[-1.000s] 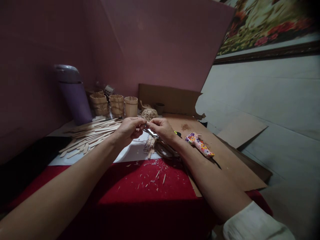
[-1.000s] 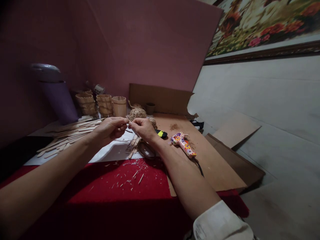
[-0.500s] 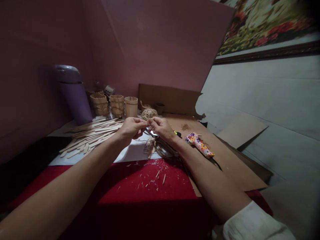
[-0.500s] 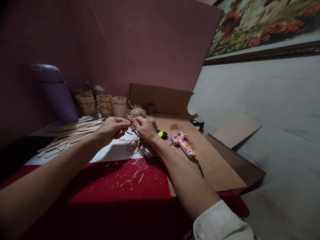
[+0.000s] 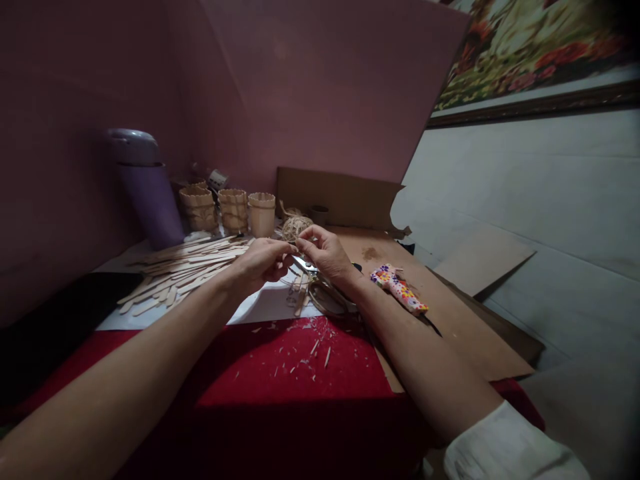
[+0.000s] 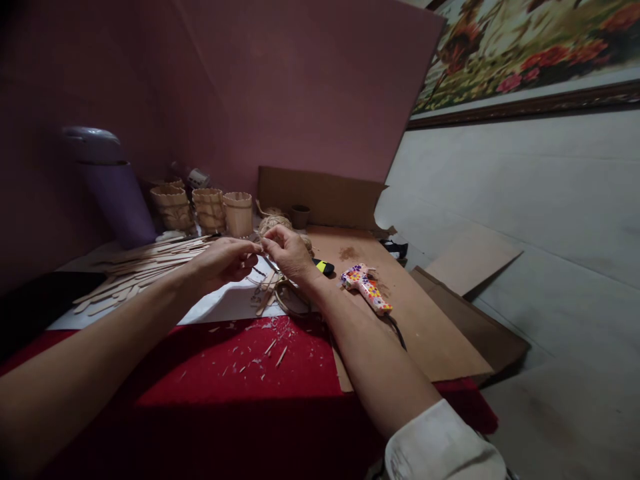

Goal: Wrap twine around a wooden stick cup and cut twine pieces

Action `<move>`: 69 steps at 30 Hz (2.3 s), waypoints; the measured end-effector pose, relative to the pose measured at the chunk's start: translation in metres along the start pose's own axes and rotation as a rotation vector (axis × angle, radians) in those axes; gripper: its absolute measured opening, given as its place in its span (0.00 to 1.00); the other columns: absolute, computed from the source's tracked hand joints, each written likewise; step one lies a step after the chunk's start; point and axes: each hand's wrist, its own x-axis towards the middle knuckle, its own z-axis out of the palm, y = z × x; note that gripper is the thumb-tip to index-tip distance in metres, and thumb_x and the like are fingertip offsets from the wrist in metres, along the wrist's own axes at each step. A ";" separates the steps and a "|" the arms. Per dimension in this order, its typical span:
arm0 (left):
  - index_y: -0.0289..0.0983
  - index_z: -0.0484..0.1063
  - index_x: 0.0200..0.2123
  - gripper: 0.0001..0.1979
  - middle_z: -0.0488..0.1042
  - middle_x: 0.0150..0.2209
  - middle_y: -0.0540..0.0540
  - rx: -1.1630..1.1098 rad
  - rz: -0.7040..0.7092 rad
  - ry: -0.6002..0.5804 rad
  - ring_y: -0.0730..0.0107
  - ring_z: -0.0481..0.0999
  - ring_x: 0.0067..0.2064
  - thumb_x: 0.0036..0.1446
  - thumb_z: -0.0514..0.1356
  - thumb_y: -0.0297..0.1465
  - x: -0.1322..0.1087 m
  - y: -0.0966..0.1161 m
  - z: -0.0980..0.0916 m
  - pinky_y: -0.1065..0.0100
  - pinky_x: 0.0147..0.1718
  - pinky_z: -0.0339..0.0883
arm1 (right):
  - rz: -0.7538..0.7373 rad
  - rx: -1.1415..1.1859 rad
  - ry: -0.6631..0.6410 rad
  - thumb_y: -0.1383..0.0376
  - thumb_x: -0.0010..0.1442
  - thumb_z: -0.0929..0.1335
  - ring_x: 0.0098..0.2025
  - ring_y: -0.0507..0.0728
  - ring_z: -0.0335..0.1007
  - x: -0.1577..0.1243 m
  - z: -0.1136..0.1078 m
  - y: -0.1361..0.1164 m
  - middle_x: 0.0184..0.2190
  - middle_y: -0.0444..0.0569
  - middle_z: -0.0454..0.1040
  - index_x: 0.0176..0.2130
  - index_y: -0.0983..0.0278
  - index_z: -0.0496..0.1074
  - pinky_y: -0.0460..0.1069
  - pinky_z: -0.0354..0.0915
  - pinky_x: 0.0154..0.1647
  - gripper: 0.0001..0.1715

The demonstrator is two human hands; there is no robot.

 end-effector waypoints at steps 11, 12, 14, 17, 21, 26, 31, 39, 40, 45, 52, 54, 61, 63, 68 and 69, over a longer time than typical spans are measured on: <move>0.31 0.67 0.19 0.08 0.57 0.14 0.55 -0.028 0.027 -0.033 0.84 0.53 0.13 0.42 0.65 0.26 0.005 -0.005 -0.005 0.77 0.11 0.41 | -0.010 0.001 -0.008 0.61 0.57 0.65 0.19 0.47 0.53 0.000 0.000 0.002 0.18 0.38 0.60 0.31 0.62 0.63 0.43 0.51 0.19 0.08; 0.31 0.67 0.19 0.08 0.57 0.14 0.54 -0.027 0.025 -0.022 0.84 0.53 0.13 0.42 0.65 0.26 0.005 -0.004 -0.004 0.77 0.11 0.40 | -0.003 0.015 -0.014 0.61 0.57 0.64 0.19 0.47 0.55 0.001 0.000 0.003 0.18 0.38 0.61 0.32 0.62 0.63 0.43 0.52 0.19 0.07; 0.30 0.69 0.19 0.07 0.57 0.13 0.54 -0.029 0.020 0.005 0.84 0.52 0.12 0.42 0.64 0.26 0.004 -0.003 -0.004 0.77 0.11 0.39 | 0.000 0.015 -0.008 0.63 0.57 0.63 0.20 0.48 0.58 0.002 -0.001 0.008 0.20 0.38 0.63 0.33 0.62 0.62 0.43 0.55 0.21 0.04; 0.28 0.72 0.22 0.05 0.56 0.13 0.55 -0.056 0.016 0.017 0.85 0.51 0.12 0.42 0.64 0.26 0.005 -0.001 -0.004 0.77 0.11 0.39 | -0.030 -0.084 0.015 0.67 0.55 0.63 0.21 0.48 0.60 0.004 -0.004 0.016 0.22 0.38 0.64 0.33 0.61 0.61 0.43 0.56 0.22 0.03; 0.29 0.70 0.21 0.05 0.55 0.14 0.55 -0.109 -0.001 0.005 0.86 0.51 0.12 0.43 0.63 0.25 0.007 -0.002 -0.006 0.78 0.11 0.39 | -0.172 -0.294 0.013 0.71 0.53 0.62 0.26 0.49 0.61 0.003 -0.009 0.018 0.24 0.41 0.66 0.31 0.63 0.63 0.44 0.57 0.28 0.04; 0.31 0.67 0.19 0.06 0.54 0.12 0.56 -0.141 -0.025 0.039 0.86 0.50 0.11 0.43 0.62 0.24 0.006 0.001 -0.006 0.78 0.10 0.38 | -0.277 -0.527 -0.008 0.69 0.52 0.65 0.28 0.50 0.60 -0.005 -0.011 0.006 0.26 0.42 0.66 0.34 0.63 0.65 0.45 0.55 0.30 0.06; 0.30 0.67 0.19 0.06 0.56 0.13 0.55 -0.113 -0.008 0.059 0.85 0.52 0.12 0.43 0.61 0.23 0.003 0.002 -0.004 0.78 0.11 0.39 | -0.329 -0.610 -0.006 0.61 0.58 0.65 0.26 0.49 0.58 -0.009 -0.011 0.001 0.24 0.41 0.65 0.34 0.62 0.65 0.45 0.53 0.29 0.07; 0.30 0.69 0.22 0.04 0.56 0.13 0.55 -0.109 0.010 0.046 0.85 0.52 0.12 0.44 0.62 0.25 0.004 -0.001 -0.005 0.78 0.11 0.39 | -0.326 -0.631 0.040 0.61 0.61 0.62 0.22 0.49 0.59 -0.008 -0.011 0.003 0.20 0.41 0.66 0.31 0.61 0.67 0.45 0.53 0.27 0.09; 0.30 0.69 0.22 0.04 0.56 0.13 0.55 -0.105 0.006 0.056 0.85 0.52 0.12 0.44 0.62 0.24 0.004 0.000 -0.004 0.78 0.11 0.39 | -0.319 -0.628 0.040 0.61 0.61 0.62 0.22 0.49 0.60 -0.008 -0.010 0.003 0.20 0.41 0.67 0.31 0.61 0.67 0.45 0.53 0.27 0.09; 0.31 0.66 0.18 0.07 0.57 0.12 0.55 -0.066 0.014 0.071 0.85 0.51 0.11 0.42 0.62 0.24 0.004 0.001 -0.003 0.76 0.11 0.37 | -0.301 -0.630 0.021 0.61 0.62 0.61 0.22 0.50 0.63 -0.009 -0.009 0.000 0.18 0.41 0.68 0.32 0.60 0.66 0.44 0.55 0.27 0.09; 0.30 0.69 0.21 0.05 0.57 0.11 0.55 -0.042 0.060 0.032 0.84 0.51 0.12 0.42 0.63 0.25 0.003 -0.001 -0.002 0.76 0.11 0.37 | -0.223 -0.538 0.061 0.56 0.63 0.60 0.20 0.51 0.66 -0.010 -0.006 -0.002 0.14 0.39 0.65 0.33 0.60 0.66 0.44 0.57 0.26 0.12; 0.30 0.69 0.21 0.06 0.57 0.12 0.55 -0.044 0.068 0.017 0.84 0.51 0.12 0.42 0.64 0.26 0.003 -0.002 -0.002 0.76 0.11 0.37 | -0.183 -0.508 0.069 0.55 0.63 0.60 0.19 0.51 0.66 -0.010 -0.006 -0.002 0.12 0.38 0.64 0.32 0.60 0.66 0.44 0.57 0.26 0.13; 0.31 0.68 0.19 0.08 0.58 0.13 0.55 -0.040 0.084 -0.004 0.84 0.53 0.12 0.43 0.65 0.27 0.002 -0.004 -0.002 0.76 0.11 0.39 | -0.084 -0.385 0.061 0.55 0.62 0.61 0.14 0.49 0.62 -0.009 -0.003 -0.001 0.10 0.36 0.61 0.29 0.60 0.64 0.43 0.54 0.19 0.15; 0.32 0.67 0.19 0.08 0.58 0.13 0.55 -0.038 0.085 0.006 0.84 0.52 0.12 0.43 0.65 0.27 0.002 -0.004 -0.001 0.76 0.11 0.38 | -0.072 -0.330 0.056 0.54 0.61 0.62 0.13 0.49 0.61 -0.009 -0.002 0.000 0.10 0.36 0.60 0.29 0.60 0.64 0.42 0.54 0.18 0.14; 0.32 0.66 0.17 0.10 0.57 0.11 0.55 -0.036 0.091 0.032 0.84 0.51 0.11 0.42 0.64 0.26 0.003 -0.003 -0.002 0.76 0.10 0.37 | 0.048 -0.073 0.024 0.53 0.62 0.61 0.11 0.47 0.56 -0.006 0.001 -0.002 0.10 0.36 0.62 0.28 0.61 0.63 0.41 0.51 0.15 0.17; 0.32 0.66 0.17 0.09 0.56 0.11 0.56 -0.042 0.089 0.035 0.84 0.50 0.11 0.42 0.64 0.25 0.003 -0.002 -0.002 0.76 0.10 0.36 | 0.115 -0.004 0.041 0.54 0.63 0.60 0.10 0.46 0.54 -0.005 0.000 -0.003 0.10 0.37 0.63 0.28 0.62 0.62 0.41 0.49 0.14 0.17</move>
